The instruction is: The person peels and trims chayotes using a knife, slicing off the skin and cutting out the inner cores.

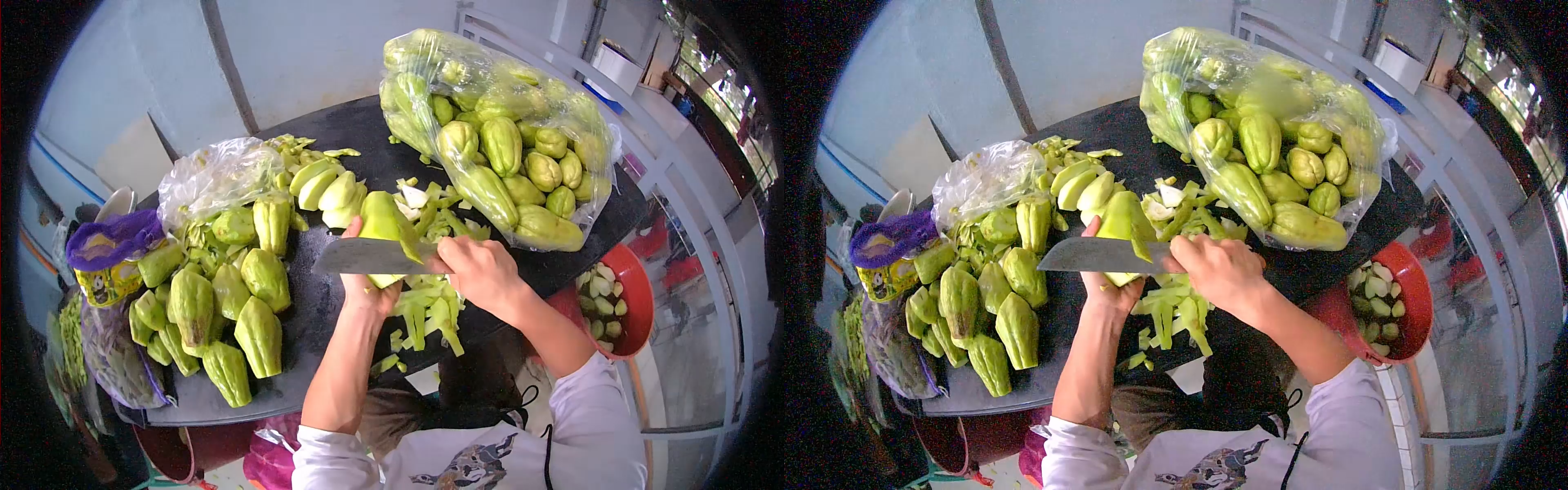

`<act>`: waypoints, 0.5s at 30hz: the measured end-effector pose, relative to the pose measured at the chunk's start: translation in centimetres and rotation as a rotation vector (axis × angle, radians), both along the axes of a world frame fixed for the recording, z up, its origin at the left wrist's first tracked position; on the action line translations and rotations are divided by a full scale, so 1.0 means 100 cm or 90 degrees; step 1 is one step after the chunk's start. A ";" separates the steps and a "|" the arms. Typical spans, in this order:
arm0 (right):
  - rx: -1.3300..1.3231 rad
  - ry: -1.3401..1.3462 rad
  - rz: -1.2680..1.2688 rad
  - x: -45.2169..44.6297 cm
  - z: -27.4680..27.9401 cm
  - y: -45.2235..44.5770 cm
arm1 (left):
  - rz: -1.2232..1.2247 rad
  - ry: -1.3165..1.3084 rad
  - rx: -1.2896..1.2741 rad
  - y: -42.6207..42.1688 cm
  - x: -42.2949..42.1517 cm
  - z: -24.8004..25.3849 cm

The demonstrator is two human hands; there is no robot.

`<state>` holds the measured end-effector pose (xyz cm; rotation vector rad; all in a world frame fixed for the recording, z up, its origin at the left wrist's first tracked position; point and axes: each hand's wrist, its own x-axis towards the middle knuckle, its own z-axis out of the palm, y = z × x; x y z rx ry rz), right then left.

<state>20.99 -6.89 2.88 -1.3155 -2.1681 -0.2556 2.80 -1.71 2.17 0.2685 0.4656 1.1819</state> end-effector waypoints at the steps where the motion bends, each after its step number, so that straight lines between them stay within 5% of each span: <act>1: 0.004 0.018 0.018 0.002 -0.001 0.004 | 0.008 0.018 0.000 0.002 0.000 -0.005; 15: -0.057 0.066 -0.048 0.010 -0.013 -0.002 | -0.004 0.055 0.026 -0.007 0.001 -0.008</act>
